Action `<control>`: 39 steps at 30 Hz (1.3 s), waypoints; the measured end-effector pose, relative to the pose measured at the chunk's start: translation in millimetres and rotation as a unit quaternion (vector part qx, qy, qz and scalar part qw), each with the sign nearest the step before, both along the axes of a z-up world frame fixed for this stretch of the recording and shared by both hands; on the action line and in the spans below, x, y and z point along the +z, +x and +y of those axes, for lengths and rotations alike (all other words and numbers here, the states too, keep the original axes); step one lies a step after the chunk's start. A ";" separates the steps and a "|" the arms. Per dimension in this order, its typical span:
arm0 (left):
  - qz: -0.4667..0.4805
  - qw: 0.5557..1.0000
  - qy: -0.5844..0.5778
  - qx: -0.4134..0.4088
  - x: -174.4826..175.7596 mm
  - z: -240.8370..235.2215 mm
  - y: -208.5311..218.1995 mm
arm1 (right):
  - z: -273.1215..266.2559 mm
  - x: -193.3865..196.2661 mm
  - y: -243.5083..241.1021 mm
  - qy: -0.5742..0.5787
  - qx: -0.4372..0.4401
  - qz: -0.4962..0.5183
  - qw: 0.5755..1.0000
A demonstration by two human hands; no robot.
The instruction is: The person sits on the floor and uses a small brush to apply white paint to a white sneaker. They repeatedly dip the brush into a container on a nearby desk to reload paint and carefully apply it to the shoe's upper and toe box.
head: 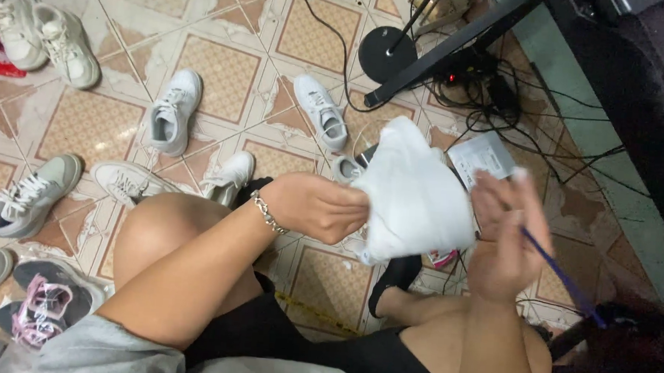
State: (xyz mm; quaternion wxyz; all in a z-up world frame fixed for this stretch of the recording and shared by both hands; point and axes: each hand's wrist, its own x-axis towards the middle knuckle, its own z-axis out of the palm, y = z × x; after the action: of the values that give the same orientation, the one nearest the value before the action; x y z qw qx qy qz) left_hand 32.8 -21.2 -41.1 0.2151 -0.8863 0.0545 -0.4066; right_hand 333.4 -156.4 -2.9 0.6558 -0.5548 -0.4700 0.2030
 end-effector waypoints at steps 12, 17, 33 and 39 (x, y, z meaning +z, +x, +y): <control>-0.044 0.998 0.018 0.036 -12.4 4.3 23.6 | -9.3 -32.2 -27.0 -0.231 0.189 0.214 0.930; -0.023 0.977 -0.208 0.036 -9.2 -14.3 26.4 | -5.2 -27.6 -30.6 -0.139 0.131 0.156 0.969; -0.173 0.521 -0.827 -0.120 0.0 -49.9 32.5 | -0.3 -30.1 -31.6 -0.020 0.001 -0.009 1.000; -0.174 0.436 -0.883 0.010 -19.8 -40.1 28.6 | 10.0 10.9 16.5 0.074 -0.114 0.032 0.990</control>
State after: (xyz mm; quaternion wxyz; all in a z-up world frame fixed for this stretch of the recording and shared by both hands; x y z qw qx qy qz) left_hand 61.5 -61.3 -60.9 -0.6751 -0.5063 -0.3812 -0.3777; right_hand 349.9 -146.4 8.0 0.7285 -0.5479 -0.3964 0.1093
